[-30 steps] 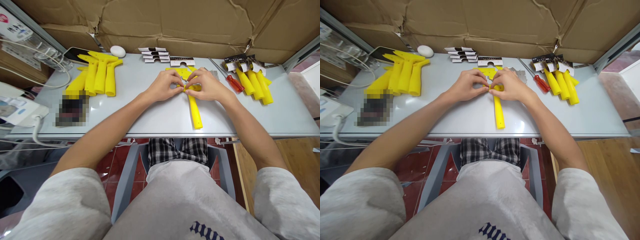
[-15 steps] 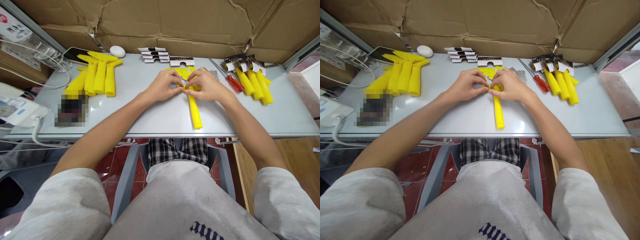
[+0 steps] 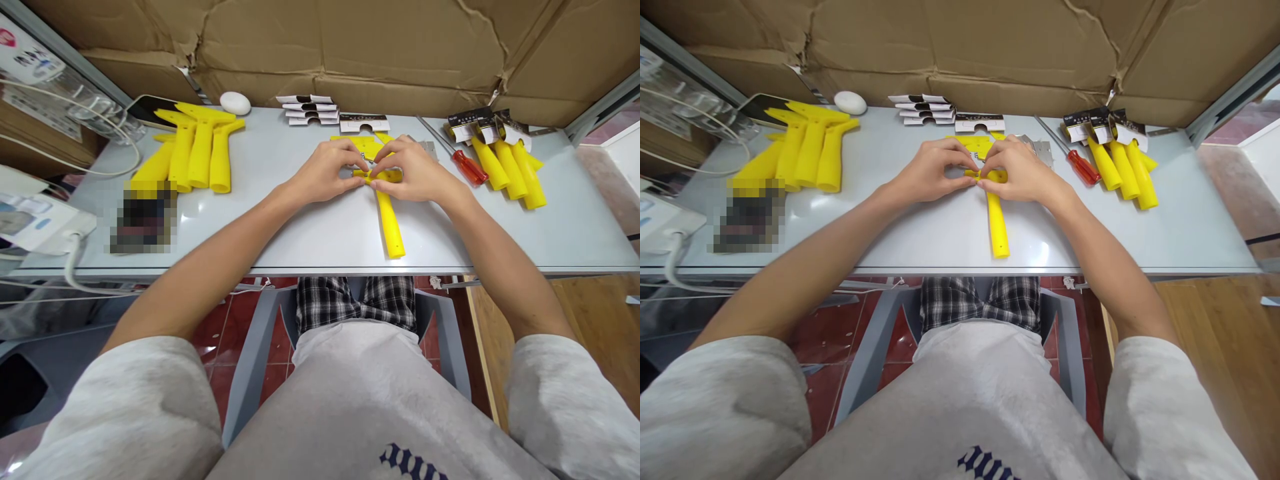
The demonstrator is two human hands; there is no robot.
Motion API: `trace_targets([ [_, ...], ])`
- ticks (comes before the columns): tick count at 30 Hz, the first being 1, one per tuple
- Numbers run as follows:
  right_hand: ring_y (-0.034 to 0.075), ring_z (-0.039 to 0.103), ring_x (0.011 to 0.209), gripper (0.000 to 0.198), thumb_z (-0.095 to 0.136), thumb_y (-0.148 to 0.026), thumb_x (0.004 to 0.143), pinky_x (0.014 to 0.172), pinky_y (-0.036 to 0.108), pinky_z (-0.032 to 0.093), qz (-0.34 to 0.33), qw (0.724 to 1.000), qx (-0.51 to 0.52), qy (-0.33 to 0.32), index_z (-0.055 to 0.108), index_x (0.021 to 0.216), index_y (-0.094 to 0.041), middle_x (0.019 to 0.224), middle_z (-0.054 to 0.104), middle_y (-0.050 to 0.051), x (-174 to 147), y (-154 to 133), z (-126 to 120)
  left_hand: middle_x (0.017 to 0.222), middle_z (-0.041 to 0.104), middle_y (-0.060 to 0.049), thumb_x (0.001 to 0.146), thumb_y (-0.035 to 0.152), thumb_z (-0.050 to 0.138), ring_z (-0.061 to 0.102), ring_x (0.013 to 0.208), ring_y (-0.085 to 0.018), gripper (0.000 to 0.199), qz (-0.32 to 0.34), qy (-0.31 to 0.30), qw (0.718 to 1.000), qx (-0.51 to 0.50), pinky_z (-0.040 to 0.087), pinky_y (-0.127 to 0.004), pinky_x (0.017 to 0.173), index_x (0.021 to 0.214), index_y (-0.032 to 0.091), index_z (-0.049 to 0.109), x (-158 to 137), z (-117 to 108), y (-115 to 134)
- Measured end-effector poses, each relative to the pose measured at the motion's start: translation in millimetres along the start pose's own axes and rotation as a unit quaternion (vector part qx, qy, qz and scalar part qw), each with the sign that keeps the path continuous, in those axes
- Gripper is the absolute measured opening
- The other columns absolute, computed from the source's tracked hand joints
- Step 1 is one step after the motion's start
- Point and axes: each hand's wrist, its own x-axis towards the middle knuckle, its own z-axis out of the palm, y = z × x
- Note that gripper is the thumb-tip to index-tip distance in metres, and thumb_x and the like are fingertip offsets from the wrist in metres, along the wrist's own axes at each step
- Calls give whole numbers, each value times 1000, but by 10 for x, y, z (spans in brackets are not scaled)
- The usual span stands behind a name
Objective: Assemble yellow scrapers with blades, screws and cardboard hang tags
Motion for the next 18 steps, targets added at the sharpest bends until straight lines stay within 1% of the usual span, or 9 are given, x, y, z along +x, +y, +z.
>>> trace_targets([
  [5,34,62,144,73,52,-79,114,137,59,48,14,1000,21,-3,91,135,-21,150,74,17,-10,-53,-35,130,85,-13,108,74,80,78,124,-36,48,10,1,1000,-8,60,-57,120,121,29,94,3,-14,6],
  [9,34,62,143,77,53,-83,113,137,60,49,12,1000,27,2,91,136,-21,148,75,17,-18,-60,-35,127,85,-12,107,77,78,78,121,-35,50,9,8,1000,-17,62,-56,117,118,30,95,4,-8,20],
  [12,34,62,143,82,52,-87,112,136,59,50,9,999,34,7,91,137,-20,147,76,18,-16,-45,-28,127,85,-12,107,75,80,78,121,-36,48,5,6,1000,-14,62,-57,118,117,31,95,4,-7,27],
  [18,35,62,144,84,51,-89,111,136,59,49,8,999,34,0,92,134,-20,150,75,18,0,2,-6,128,85,-13,108,70,82,80,123,-38,44,7,7,1000,-10,61,-60,119,117,30,96,6,-13,33],
])
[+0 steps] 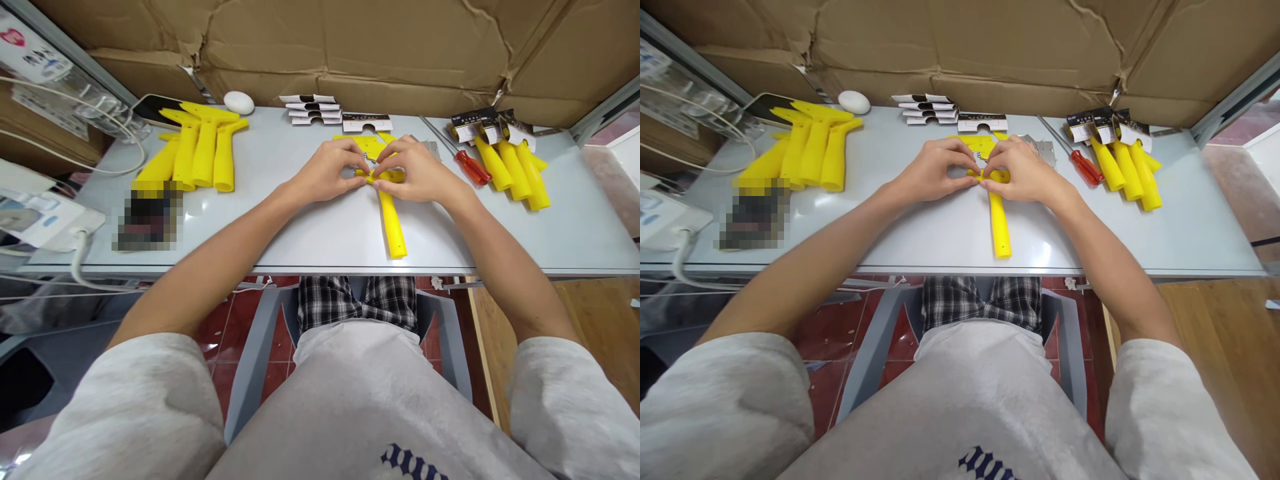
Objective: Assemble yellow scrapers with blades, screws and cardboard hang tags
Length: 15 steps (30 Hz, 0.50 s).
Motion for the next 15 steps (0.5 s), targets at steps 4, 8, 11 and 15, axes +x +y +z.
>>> trace_targets([
  [4,34,65,141,82,52,-89,112,135,59,49,-16,1000,-9,13,92,133,-20,147,75,18,10,71,37,128,85,-14,109,68,81,79,123,-37,44,8,-6,1000,11,61,-59,117,123,28,95,4,3,-5],
  [8,32,67,139,82,52,-88,111,133,57,50,-38,999,-9,27,92,133,-19,145,77,18,15,133,60,131,85,-13,109,65,82,79,124,-38,44,12,-6,1000,12,61,-58,117,131,30,94,5,2,5],
  [11,33,67,139,81,52,-87,111,133,59,50,-37,999,-5,30,92,132,-19,146,77,18,11,149,68,132,85,-14,110,62,81,80,124,-38,39,16,-10,1000,5,60,-59,118,125,30,95,2,0,25],
  [15,33,66,140,80,53,-88,111,133,59,50,-33,999,-4,34,92,131,-20,146,77,17,7,154,79,133,85,-14,109,64,82,79,125,-39,38,9,-12,1000,3,59,-61,118,120,30,95,5,1,31],
])
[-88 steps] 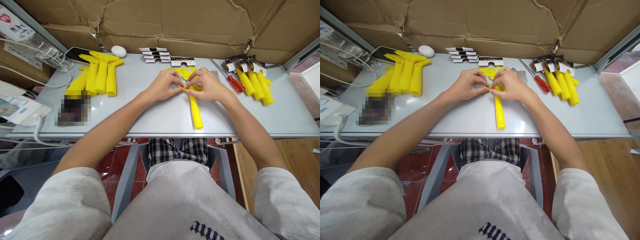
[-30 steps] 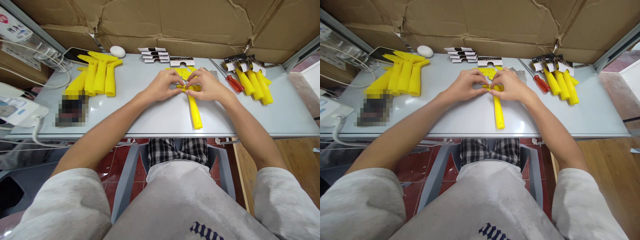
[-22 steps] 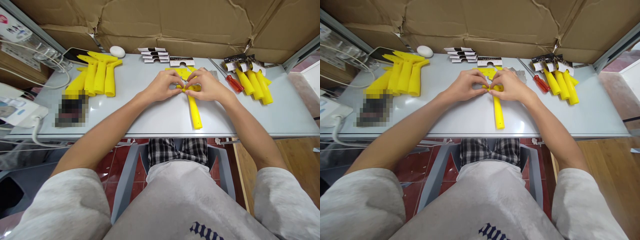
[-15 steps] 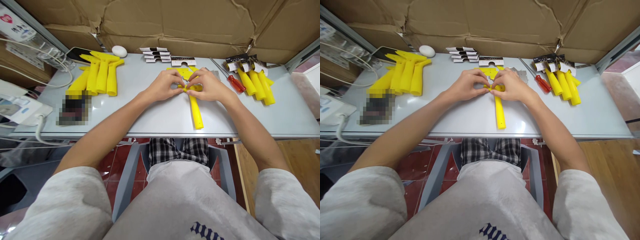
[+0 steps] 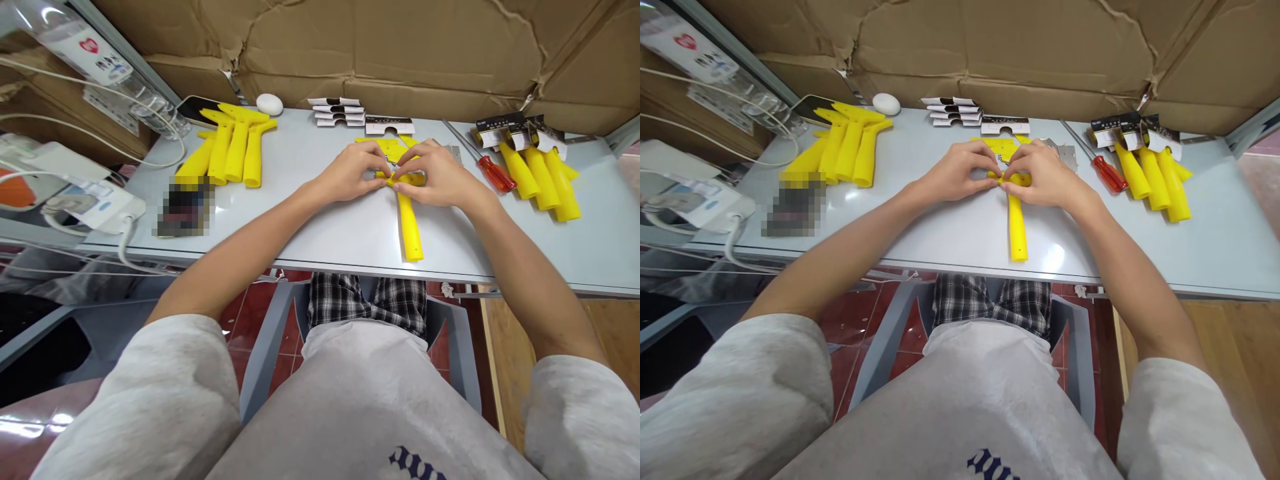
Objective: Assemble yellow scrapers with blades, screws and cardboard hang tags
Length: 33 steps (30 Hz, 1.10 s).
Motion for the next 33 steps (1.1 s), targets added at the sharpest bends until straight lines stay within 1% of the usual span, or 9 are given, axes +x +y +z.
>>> trace_targets([
  [5,34,67,140,78,54,-86,112,134,59,49,6,1000,-6,-8,93,130,-21,146,76,17,4,-1,-2,130,85,-14,109,70,80,79,123,-38,44,3,4,1000,3,61,-61,117,117,29,95,9,6,-18],
  [9,34,67,141,78,55,-87,112,134,58,50,9,1000,-10,-15,92,133,-22,147,76,17,6,-13,-18,131,85,-15,110,69,77,79,122,-38,45,10,5,1000,9,62,-60,115,118,28,95,4,5,-14],
  [12,34,67,142,77,54,-86,112,134,59,49,11,1000,-15,-17,93,133,-23,149,75,17,5,-24,-24,132,85,-15,111,70,76,80,124,-39,46,5,0,1000,9,61,-60,117,118,28,95,0,1,-6],
  [15,34,68,141,78,53,-86,112,134,59,50,2,1000,-13,-8,92,133,-21,148,75,18,1,-23,-22,132,86,-15,112,71,75,80,125,-39,48,2,-3,1000,10,60,-60,119,118,28,95,1,-1,-7],
  [19,33,67,140,80,52,-87,112,132,59,52,-12,1000,-11,1,92,135,-22,145,77,18,-5,-14,-17,132,86,-15,112,73,75,80,125,-38,49,6,0,1000,14,61,-60,117,117,28,95,6,3,-23],
  [25,34,67,141,77,54,-84,112,133,60,50,-5,1000,0,-1,92,133,-20,145,77,18,-5,-18,-17,133,85,-15,111,72,77,80,126,-40,48,5,1,1000,15,61,-61,116,117,28,96,3,15,-49],
  [33,34,67,141,78,57,-85,111,133,58,51,-9,1000,-2,-2,91,136,-20,143,77,18,-1,49,18,132,85,-15,112,66,78,79,126,-39,42,2,3,1000,22,61,-58,116,119,28,96,-1,-10,-33],
])
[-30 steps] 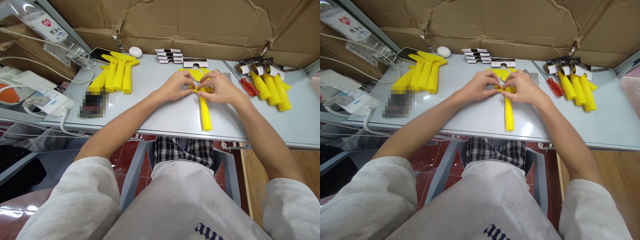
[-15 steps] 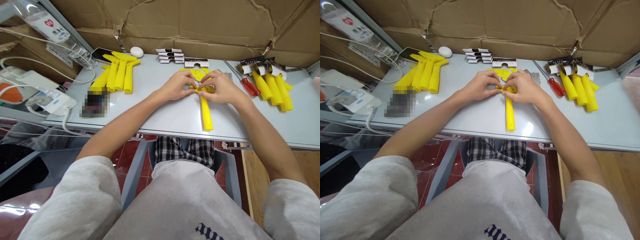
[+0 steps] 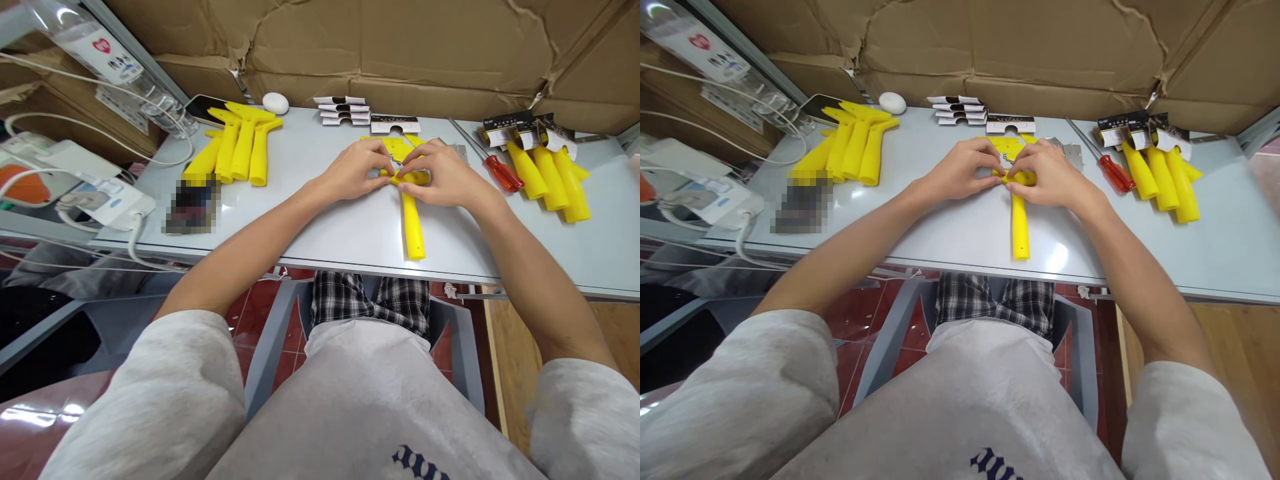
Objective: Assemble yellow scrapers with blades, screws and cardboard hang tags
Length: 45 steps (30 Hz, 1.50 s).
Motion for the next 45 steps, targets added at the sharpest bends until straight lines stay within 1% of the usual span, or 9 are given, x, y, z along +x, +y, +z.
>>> trace_targets([
  [14,33,71,142,76,54,-83,113,137,59,52,12,1000,-19,-10,90,137,-19,147,77,17,5,-95,-60,133,84,-16,115,60,74,78,129,-37,42,0,-9,1000,21,59,-51,118,122,24,93,-11,-32,29],
  [19,34,69,145,85,50,-89,113,140,59,54,21,999,-34,-8,86,147,-20,148,78,17,5,-117,-103,132,84,-15,114,55,75,79,128,-36,35,-10,-12,999,34,59,-52,118,121,25,92,-10,-39,46],
  [24,34,65,156,89,54,-90,112,141,57,56,50,997,-52,8,80,159,-20,156,74,16,-37,-107,-194,147,82,-17,110,48,78,75,141,-40,39,-37,-20,996,77,57,-55,126,139,25,90,-15,-143,107],
  [29,31,60,164,87,54,-81,118,151,54,50,100,994,-44,28,69,174,-15,172,66,15,-153,-80,-323,165,77,-18,114,44,68,73,151,-41,57,-92,-20,991,93,55,-57,135,166,23,76,-79,-349,282],
  [33,35,50,177,80,45,-65,123,156,62,44,143,985,-85,31,57,183,-13,183,55,16,-387,-177,-325,180,68,-21,121,44,54,67,166,-41,66,-122,-40,986,104,48,-59,145,180,16,62,-257,-398,485],
  [35,36,41,186,78,38,-57,124,160,64,39,156,981,-110,27,53,186,-12,188,48,17,-563,-261,-253,187,62,-22,122,44,50,60,175,-41,69,-137,-56,982,114,43,-60,150,184,13,57,-392,-361,594],
  [38,33,29,194,82,30,-52,123,165,61,32,172,978,-120,8,44,192,-9,196,36,17,-836,-397,-97,194,53,-24,123,43,47,53,181,-41,75,-165,-69,977,119,40,-61,152,191,10,45,-598,-260,764],
  [42,35,22,196,89,27,-53,122,166,64,29,219,969,-116,-23,35,196,-5,200,25,16,-1063,-547,71,200,42,-28,126,46,44,44,187,-45,80,-209,-94,965,126,36,-66,154,195,6,35,-780,-112,979],
  [45,37,18,197,93,23,-55,121,165,67,25,256,960,-105,-47,32,197,-2,201,19,17,-1118,-577,137,201,38,-30,128,43,39,36,190,-48,78,-246,-104,953,141,29,-69,156,194,2,36,-842,-11,1063],
])
